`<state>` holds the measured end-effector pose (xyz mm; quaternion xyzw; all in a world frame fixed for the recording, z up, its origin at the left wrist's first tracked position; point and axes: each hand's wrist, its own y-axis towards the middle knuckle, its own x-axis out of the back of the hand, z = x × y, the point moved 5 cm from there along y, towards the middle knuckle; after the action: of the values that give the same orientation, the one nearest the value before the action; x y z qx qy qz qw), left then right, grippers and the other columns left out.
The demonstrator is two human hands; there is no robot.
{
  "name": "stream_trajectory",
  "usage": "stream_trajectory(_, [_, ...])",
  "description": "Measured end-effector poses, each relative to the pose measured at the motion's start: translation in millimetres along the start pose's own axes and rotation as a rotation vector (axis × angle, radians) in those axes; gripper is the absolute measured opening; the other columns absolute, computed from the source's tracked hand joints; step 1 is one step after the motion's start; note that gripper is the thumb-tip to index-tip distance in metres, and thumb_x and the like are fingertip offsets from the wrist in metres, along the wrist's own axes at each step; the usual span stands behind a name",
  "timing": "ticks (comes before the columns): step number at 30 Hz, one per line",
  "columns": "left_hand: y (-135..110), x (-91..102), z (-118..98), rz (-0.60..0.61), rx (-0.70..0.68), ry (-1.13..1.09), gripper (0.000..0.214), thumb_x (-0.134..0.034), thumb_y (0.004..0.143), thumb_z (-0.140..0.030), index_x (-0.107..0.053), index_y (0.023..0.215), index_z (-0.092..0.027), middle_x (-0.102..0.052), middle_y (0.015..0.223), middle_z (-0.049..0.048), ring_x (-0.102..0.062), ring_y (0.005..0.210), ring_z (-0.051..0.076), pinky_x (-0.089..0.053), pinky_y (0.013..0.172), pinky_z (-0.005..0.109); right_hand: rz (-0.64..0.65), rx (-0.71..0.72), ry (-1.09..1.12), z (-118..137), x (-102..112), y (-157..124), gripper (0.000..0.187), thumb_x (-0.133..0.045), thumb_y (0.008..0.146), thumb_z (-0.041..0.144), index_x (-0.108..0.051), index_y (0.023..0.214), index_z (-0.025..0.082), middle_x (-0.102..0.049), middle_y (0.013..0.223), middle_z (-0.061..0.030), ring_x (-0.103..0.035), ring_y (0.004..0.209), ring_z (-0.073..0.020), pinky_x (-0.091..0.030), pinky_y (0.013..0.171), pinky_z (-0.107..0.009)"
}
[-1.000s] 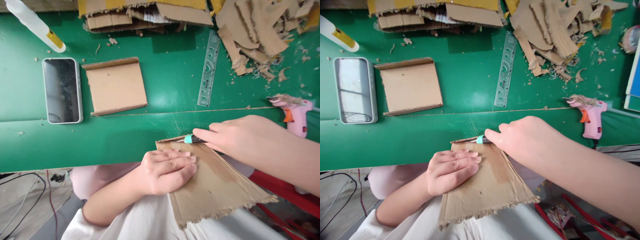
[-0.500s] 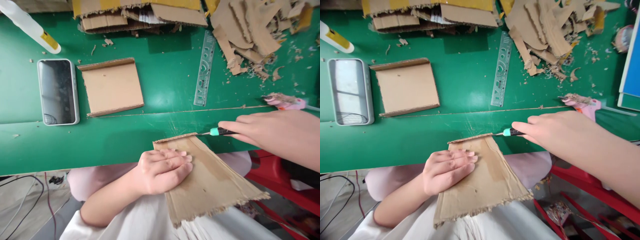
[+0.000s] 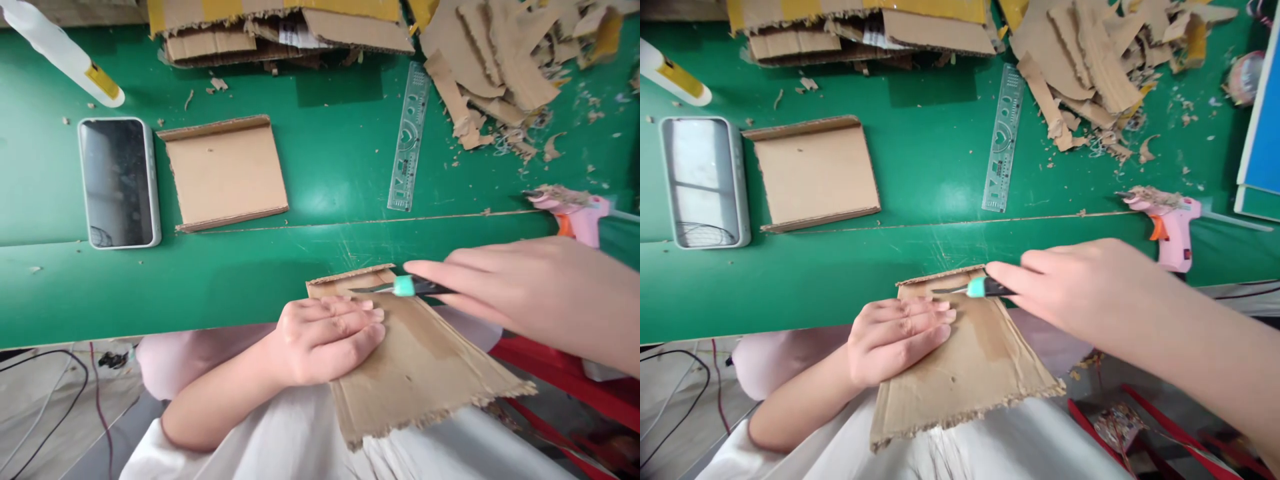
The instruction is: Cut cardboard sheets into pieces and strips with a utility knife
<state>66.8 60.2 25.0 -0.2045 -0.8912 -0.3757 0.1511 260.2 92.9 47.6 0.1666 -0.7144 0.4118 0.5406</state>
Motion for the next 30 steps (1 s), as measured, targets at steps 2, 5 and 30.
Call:
stream_trajectory(2, [-1,-0.3,0,0.005,0.0,0.012,0.013,-0.053,0.088,-0.011,-0.064,0.086,-0.006,-0.074,0.087,0.0121,-0.069,0.092,0.018,-0.057,0.087,0.025,-0.074,0.075,-0.017,16,7,16,0.036,-0.044,0.085,0.01,-0.057,0.115,0.023,-0.057,0.062,0.0015,-0.05,0.053,-0.0119,-0.022,0.051,-0.028])
stream_trajectory(5, [-2,-0.6,0,0.005,0.006,0.023,0.01,-0.055,0.087,-0.011,-0.065,0.087,-0.007,-0.074,0.088,0.011,-0.069,0.093,0.017,-0.057,0.086,0.024,-0.062,0.093,-0.032,25,9,38,0.035,-0.046,0.08,0.007,-0.058,0.109,0.021,-0.052,0.055,0.0032,-0.047,0.045,-0.0108,-0.015,0.047,-0.027])
stream_trajectory(30, [-1,-1.9,1,-0.028,0.026,-0.003,0.009,-0.056,0.086,-0.009,-0.065,0.083,-0.007,-0.074,0.086,0.0098,-0.07,0.09,0.017,-0.057,0.085,0.025,-0.095,0.168,0.044,32,15,56,0.022,-0.048,0.08,0.009,-0.057,0.097,0.018,-0.053,0.056,0.0024,-0.046,0.044,-0.0105,-0.013,0.047,-0.026])
